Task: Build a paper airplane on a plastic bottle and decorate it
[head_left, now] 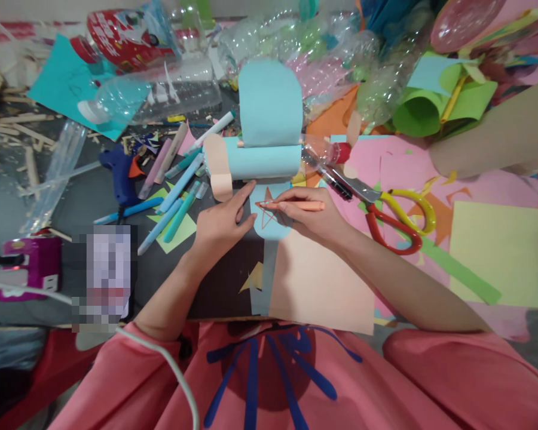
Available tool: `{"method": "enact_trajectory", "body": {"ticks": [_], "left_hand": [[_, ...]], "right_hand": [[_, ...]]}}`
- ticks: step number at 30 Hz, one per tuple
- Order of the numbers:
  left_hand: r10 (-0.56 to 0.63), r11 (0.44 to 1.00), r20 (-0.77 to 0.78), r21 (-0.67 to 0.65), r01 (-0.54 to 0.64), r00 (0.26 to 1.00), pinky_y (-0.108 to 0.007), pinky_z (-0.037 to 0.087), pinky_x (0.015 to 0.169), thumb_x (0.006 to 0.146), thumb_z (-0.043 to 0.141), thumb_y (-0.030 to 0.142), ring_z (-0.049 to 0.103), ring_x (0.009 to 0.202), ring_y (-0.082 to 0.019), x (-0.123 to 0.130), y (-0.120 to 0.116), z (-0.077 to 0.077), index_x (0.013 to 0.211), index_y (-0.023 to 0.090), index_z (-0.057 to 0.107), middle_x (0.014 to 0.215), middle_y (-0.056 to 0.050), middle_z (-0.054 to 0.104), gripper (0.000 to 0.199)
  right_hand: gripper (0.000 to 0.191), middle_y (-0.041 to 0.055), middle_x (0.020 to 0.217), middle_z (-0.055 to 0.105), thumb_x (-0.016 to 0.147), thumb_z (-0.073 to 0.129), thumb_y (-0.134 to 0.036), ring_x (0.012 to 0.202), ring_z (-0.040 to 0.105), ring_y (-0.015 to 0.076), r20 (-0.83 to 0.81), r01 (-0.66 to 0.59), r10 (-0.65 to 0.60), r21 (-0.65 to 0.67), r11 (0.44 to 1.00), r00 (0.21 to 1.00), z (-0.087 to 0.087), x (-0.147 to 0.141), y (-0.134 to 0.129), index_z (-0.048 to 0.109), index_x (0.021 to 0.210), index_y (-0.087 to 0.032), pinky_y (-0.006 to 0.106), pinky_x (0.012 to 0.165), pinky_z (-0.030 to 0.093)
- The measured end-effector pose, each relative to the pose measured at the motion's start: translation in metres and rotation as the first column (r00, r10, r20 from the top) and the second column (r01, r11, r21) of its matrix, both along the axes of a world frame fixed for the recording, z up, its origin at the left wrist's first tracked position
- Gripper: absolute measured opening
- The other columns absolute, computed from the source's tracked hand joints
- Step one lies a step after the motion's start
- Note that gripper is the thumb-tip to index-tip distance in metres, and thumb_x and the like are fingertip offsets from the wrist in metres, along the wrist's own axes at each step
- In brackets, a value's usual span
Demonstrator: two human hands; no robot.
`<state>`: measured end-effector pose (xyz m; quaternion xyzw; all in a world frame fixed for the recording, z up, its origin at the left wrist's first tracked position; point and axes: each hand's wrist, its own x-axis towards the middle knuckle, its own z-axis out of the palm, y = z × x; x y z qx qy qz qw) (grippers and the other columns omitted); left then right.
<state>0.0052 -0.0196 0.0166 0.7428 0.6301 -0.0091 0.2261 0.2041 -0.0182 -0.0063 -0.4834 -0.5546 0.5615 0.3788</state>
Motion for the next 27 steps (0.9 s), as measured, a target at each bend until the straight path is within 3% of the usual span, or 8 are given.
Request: {"method": "enact_trajectory", "body": {"ticks": [12, 20, 27], "left_hand": [[-0.003, 1.0, 0.033, 0.011, 0.003, 0.999, -0.021, 0.039, 0.063, 0.086, 0.055, 0.033, 0.065, 0.075, -0.015, -0.0008, -0.0001, -0.0011, 0.146, 0.026, 0.045, 0.078, 0.003, 0.067, 0.062], [-0.012, 0.999, 0.038, 0.03, 0.011, 0.999, -0.02, 0.039, 0.062, 0.086, 0.053, 0.034, 0.064, 0.074, -0.014, -0.0016, -0.0005, -0.0019, 0.146, 0.027, 0.045, 0.076, 0.003, 0.065, 0.061], [0.001, 1.0, 0.024, 0.009, -0.001, 1.0, -0.021, 0.039, 0.063, 0.085, 0.055, 0.033, 0.064, 0.074, -0.014, -0.0011, 0.0, -0.0013, 0.147, 0.026, 0.045, 0.078, 0.003, 0.066, 0.062]], "right_hand": [[0.024, 0.0048, 0.083, 0.075, 0.08, 0.071, -0.044, 0.084, 0.071, 0.02, -0.028, 0.021, -0.022, -0.007, 1.0, 0.999, -0.0021, -0.001, -0.0003, 0.072, 0.08, -0.019, 0.032, 0.072, 0.054], [0.026, 0.0018, 0.065, 0.07, 0.077, 0.071, -0.044, 0.061, 0.062, 0.0151, 0.033, 0.01, -0.01, -0.009, 1.0, 0.999, 0.0012, -0.0006, 0.0002, 0.07, 0.073, -0.019, 0.028, 0.057, 0.049], [0.024, 0.0037, 0.081, 0.073, 0.08, 0.07, -0.043, 0.08, 0.068, 0.0179, 0.002, 0.019, -0.019, 0.004, 1.0, 1.0, -0.0016, 0.0, -0.0001, 0.071, 0.079, -0.019, 0.03, 0.071, 0.052]]}}
